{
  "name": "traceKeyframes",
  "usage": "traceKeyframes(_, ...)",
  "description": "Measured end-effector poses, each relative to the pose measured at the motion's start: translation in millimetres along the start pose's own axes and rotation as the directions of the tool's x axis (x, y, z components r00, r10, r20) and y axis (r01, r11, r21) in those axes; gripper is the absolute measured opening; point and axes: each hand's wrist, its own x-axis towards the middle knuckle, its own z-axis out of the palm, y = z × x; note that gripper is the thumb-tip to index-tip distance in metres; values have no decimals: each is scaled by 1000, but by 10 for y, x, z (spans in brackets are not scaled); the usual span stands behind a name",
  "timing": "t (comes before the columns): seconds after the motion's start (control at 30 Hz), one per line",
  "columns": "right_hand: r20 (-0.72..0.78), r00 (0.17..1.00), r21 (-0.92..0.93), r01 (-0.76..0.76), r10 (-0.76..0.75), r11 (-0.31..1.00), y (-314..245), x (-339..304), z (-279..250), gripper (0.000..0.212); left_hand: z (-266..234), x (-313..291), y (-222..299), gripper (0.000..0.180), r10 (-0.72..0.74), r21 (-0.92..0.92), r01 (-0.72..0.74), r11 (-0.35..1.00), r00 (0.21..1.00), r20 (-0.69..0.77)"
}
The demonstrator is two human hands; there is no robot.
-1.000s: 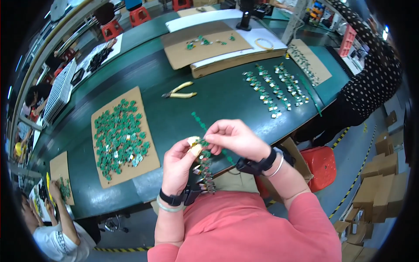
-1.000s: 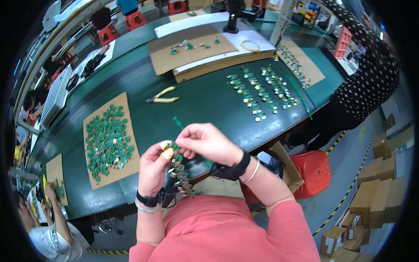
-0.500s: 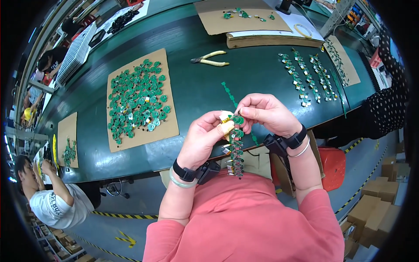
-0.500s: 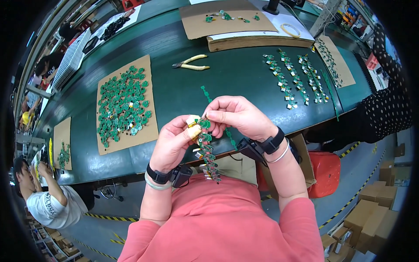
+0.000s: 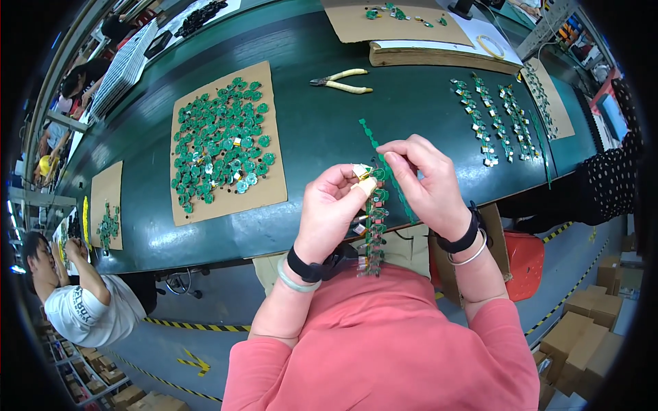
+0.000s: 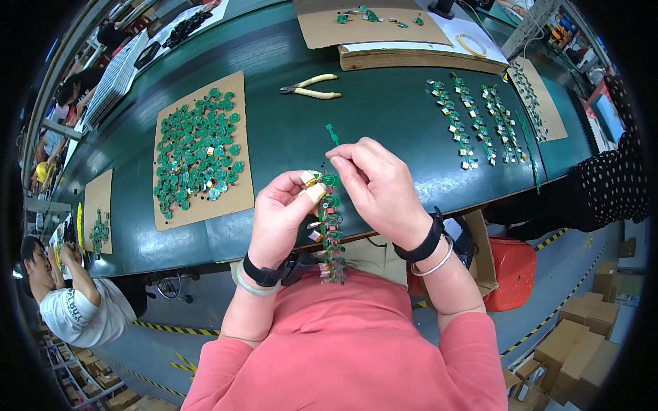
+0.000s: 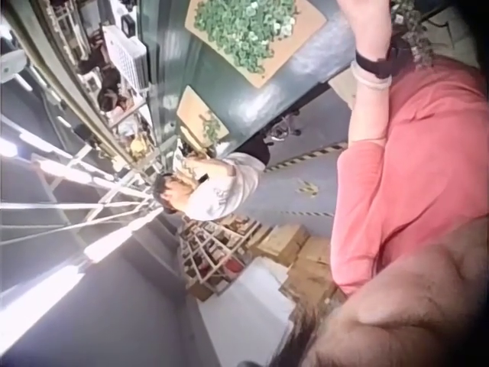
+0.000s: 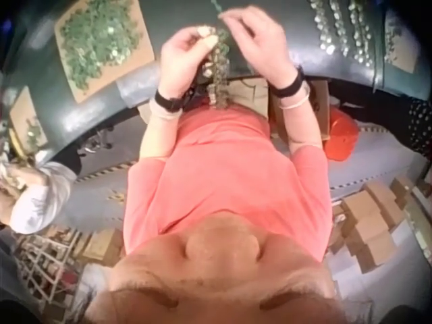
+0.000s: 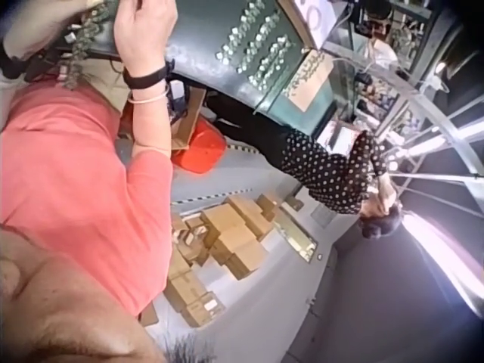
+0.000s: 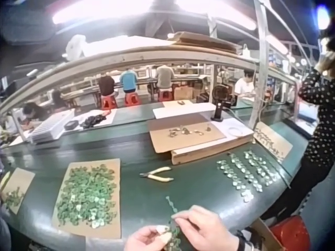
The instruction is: The person picks up small circuit boards from a cardboard sheet and attaches them one by one onto a plastic strip. Once the strip is full, they set it aside on the workbench and begin the process again.
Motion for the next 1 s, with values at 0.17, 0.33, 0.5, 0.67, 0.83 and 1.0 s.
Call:
traceKeyframes(0.17, 99, 995, 35, -35, 32, 999, -267, -5, -7, 11, 60, -44, -95, 15, 127, 183, -121, 976, 992, -21)
traceKeyframes(0.33, 32, 999, 44, -9, 8, 999, -260, -100, 87, 15, 28, -34, -85, 19, 128, 160, -114, 981, 989, -80)
traceKeyframes(0.5, 40, 996, 79, -87, 84, 993, -175, -153, 64, 16, -60, -30, -9, 23, 27, 24, -26, 999, 997, -68)
traceKeyframes(0.67, 121, 987, 9, -106, 105, 994, -143, -146, -25, 15, -75, -35, -9, 23, 12, -13, -13, 1000, 999, -43)
traceKeyframes(0.83, 189, 922, 353, -385, 338, 853, -118, -184, 68, 12, -47, -51, -49, 24, 11, 117, -4, 993, 998, -61)
traceKeyframes(1.0, 62, 967, 313, -254, 247, 915, -56, -168, 148, 9, -66, -48, -76, 25, -3, 83, 6, 997, 1000, -30)
